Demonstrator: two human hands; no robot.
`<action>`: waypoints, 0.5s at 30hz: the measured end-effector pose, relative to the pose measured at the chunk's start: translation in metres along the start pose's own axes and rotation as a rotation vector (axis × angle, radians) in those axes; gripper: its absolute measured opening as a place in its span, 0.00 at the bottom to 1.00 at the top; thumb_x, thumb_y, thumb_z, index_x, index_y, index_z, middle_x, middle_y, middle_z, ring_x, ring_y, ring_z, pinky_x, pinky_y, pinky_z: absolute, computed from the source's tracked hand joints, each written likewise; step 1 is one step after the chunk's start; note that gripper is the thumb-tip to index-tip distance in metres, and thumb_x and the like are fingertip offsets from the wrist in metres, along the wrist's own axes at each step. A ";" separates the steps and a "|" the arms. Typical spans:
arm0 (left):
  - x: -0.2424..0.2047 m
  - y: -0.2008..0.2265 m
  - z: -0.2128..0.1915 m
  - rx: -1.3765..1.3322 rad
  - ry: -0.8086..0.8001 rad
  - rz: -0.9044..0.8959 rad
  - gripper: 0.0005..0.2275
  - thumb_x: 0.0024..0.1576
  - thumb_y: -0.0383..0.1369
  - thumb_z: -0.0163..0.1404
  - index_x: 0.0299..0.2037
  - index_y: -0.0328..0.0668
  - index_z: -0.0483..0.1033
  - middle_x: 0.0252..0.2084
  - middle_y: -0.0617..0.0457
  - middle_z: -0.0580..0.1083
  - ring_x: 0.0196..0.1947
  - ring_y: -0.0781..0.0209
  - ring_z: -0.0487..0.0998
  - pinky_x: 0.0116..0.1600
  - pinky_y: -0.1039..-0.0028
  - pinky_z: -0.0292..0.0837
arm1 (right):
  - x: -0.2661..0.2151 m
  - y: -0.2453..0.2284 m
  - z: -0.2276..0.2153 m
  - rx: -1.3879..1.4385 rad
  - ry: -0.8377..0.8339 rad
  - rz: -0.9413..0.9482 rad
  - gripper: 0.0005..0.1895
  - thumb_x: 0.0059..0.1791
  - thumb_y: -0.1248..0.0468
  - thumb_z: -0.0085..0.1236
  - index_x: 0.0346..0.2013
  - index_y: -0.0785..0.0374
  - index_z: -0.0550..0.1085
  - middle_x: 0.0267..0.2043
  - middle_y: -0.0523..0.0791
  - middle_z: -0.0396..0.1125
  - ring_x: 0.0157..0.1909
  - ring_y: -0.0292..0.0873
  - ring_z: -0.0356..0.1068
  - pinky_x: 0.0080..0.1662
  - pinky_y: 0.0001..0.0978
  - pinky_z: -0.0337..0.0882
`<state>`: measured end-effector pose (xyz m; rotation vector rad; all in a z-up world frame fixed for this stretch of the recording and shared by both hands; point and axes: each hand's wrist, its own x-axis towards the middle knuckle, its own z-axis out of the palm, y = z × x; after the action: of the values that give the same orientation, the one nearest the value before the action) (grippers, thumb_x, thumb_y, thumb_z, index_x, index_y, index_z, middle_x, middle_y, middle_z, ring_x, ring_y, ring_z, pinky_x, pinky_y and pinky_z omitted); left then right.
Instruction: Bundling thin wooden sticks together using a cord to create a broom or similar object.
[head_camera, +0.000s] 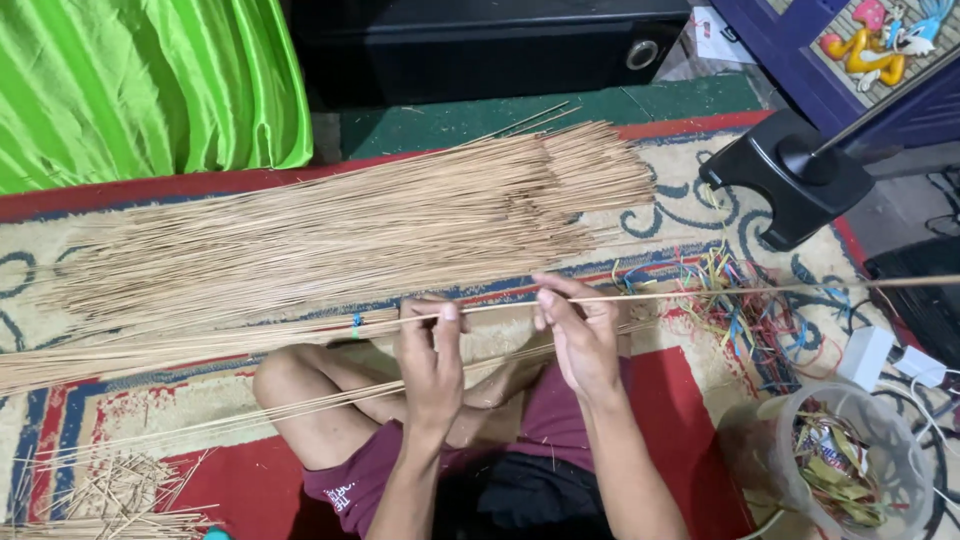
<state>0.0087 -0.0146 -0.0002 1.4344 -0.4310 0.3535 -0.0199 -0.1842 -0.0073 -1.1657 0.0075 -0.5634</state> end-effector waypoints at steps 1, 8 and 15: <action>-0.004 0.003 0.003 0.003 -0.001 -0.007 0.06 0.68 0.26 0.42 0.37 0.37 0.69 0.26 0.52 0.70 0.30 0.60 0.70 0.41 0.68 0.70 | -0.005 0.003 0.001 0.000 0.004 0.007 0.14 0.50 0.73 0.58 0.50 0.76 0.78 0.31 0.47 0.68 0.30 0.33 0.61 0.33 0.27 0.72; -0.010 0.020 0.010 -0.035 -0.033 -0.033 0.07 0.66 0.26 0.45 0.35 0.36 0.72 0.23 0.51 0.73 0.28 0.60 0.74 0.40 0.68 0.71 | -0.011 0.010 -0.006 -0.023 -0.019 -0.004 0.10 0.52 0.68 0.57 0.40 0.77 0.79 0.25 0.55 0.71 0.26 0.41 0.70 0.30 0.28 0.71; -0.011 0.014 -0.009 -0.116 0.045 -0.082 0.14 0.69 0.32 0.40 0.36 0.34 0.78 0.26 0.48 0.74 0.30 0.64 0.72 0.39 0.73 0.69 | -0.015 0.007 -0.010 -0.029 0.103 0.001 0.08 0.54 0.68 0.56 0.35 0.73 0.76 0.24 0.53 0.72 0.26 0.39 0.72 0.29 0.24 0.71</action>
<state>-0.0068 -0.0041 0.0058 1.3247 -0.3497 0.2896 -0.0328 -0.1843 -0.0211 -1.1643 0.1045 -0.6237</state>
